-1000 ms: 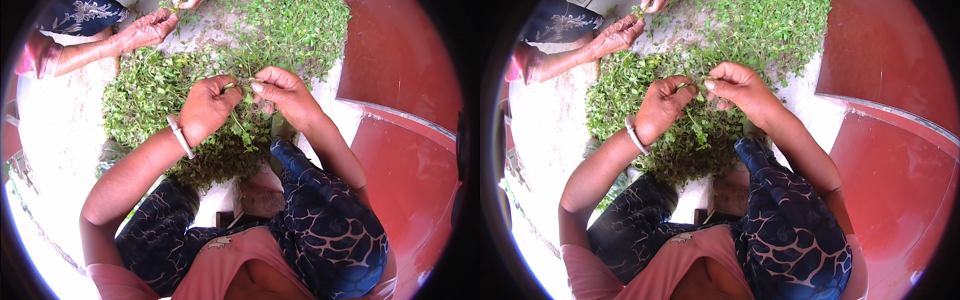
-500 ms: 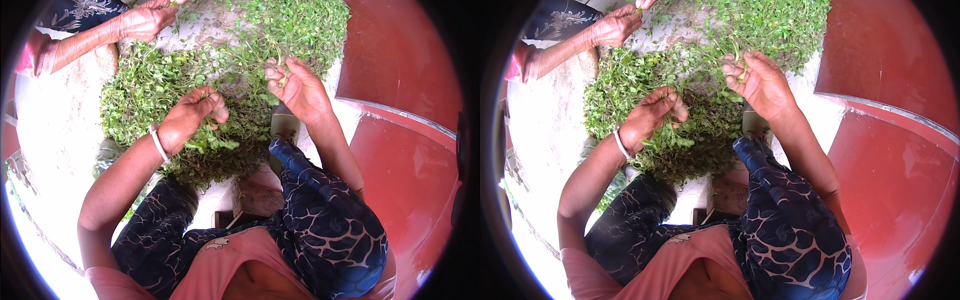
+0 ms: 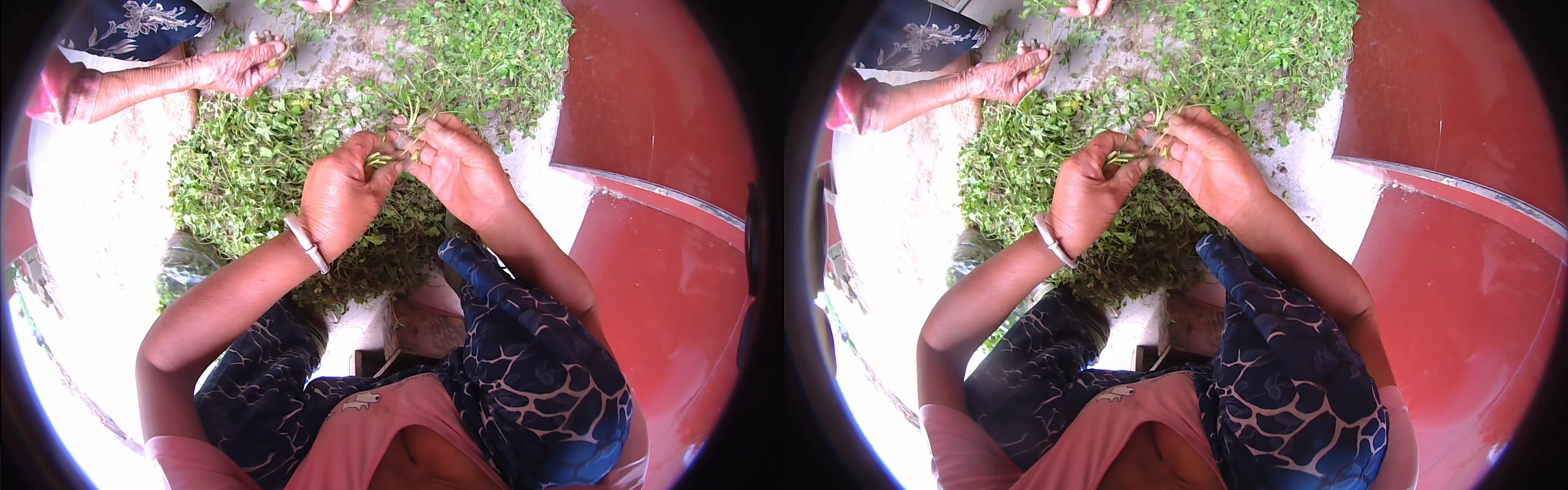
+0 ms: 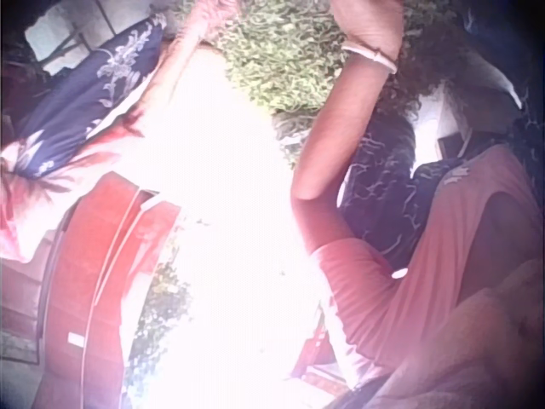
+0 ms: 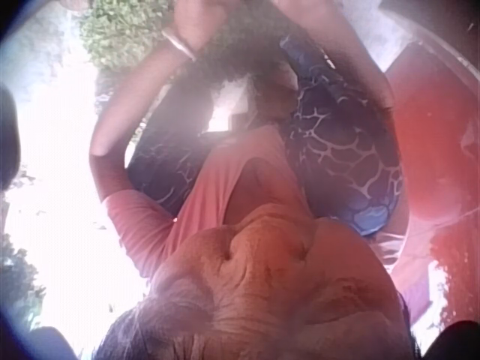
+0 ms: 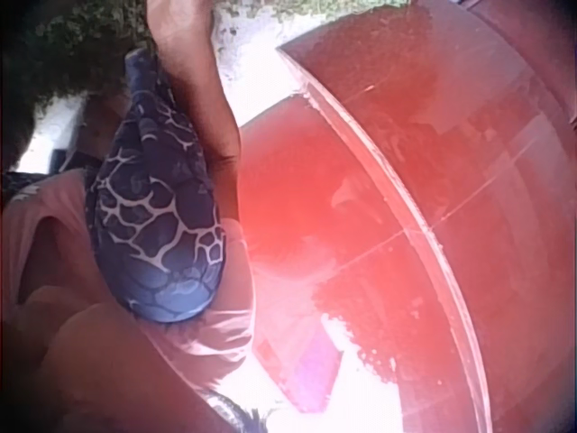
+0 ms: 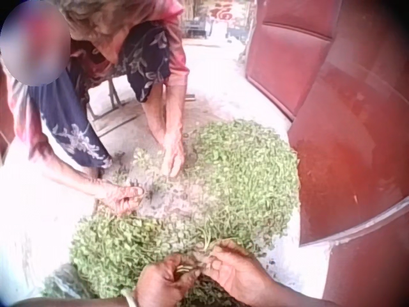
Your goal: The person sits on the floor and sorts through a large pile of green leafy vegetables, picking up stems and separating leaves by hand. Another person sits nearby and also sorts the vegetables. The person continues to handle the greens, occasionally gathering them into a bundle.
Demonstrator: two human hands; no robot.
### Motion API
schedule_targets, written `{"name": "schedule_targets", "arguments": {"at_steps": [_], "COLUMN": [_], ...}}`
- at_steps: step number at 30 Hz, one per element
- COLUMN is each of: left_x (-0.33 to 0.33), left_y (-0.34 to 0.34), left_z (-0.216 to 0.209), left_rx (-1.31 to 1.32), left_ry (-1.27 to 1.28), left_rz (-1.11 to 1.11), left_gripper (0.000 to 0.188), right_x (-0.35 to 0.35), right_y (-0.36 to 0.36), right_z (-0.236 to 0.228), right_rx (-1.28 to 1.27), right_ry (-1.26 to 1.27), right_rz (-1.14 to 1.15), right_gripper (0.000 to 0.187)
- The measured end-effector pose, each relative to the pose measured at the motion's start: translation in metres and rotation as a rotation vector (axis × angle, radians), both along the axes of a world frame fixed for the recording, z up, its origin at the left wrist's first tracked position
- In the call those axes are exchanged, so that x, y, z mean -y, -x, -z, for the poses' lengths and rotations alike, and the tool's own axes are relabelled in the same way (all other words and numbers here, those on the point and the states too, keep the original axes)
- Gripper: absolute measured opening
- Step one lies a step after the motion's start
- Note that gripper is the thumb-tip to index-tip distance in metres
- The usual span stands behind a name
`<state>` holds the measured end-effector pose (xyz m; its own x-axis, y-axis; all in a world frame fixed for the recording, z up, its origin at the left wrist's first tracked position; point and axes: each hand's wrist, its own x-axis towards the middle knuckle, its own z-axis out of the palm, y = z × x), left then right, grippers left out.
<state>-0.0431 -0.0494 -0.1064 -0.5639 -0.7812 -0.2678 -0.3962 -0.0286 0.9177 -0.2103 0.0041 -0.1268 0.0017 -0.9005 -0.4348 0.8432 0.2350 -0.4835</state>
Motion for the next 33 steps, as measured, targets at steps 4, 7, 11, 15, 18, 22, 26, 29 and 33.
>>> {"name": "schedule_targets", "arguments": {"at_steps": [4, 7, 11, 15, 18, 22, 26, 29, 33], "left_x": [0.003, 0.002, 0.003, 0.007, 0.005, 0.009, 0.028, 0.038, 0.041], "left_y": [0.003, 0.005, 0.005, 0.001, 0.001, -0.004, -0.036, -0.052, -0.067], "left_z": [-0.006, 0.003, 0.003, 0.005, 0.014, 0.005, -0.001, -0.004, -0.005], "left_rx": [0.188, 0.159, 0.188, 0.131, -0.074, -0.089, -0.141, -0.123, -0.225], "left_ry": [0.383, 0.614, 0.596, 0.214, -0.005, -0.466, -0.688, -0.663, -0.704], "left_rz": [0.140, 0.179, 0.221, 0.211, 0.096, -0.108, -0.214, -0.232, -0.289], "left_gripper": [0.022, 0.023, 0.020, 0.017, 0.017, 0.008, 0.014, 0.017, 0.013], "right_x": [-0.006, -0.007, -0.014, -0.014, -0.017, -0.019, -0.032, -0.062, -0.076], "right_y": [-0.003, -0.009, -0.006, -0.009, -0.009, -0.005, 0.003, 0.004, 0.003], "right_z": [0.005, -0.003, 0.007, 0.006, 0.009, 0.009, 0.010, 0.028, 0.034], "right_rx": [0.020, 0.023, -0.010, -0.029, -0.049, -0.093, -0.551, -0.948, -1.375], "right_ry": [0.020, 0.002, 0.010, -0.054, -0.034, 0.012, 0.104, 0.332, 0.564], "right_rz": [-0.005, -0.011, -0.055, -0.022, -0.060, -0.069, -0.262, -0.544, -0.899], "right_gripper": [0.004, 0.003, 0.005, 0.002, 0.002, 0.001, 0.008, 0.014, 0.030]}}
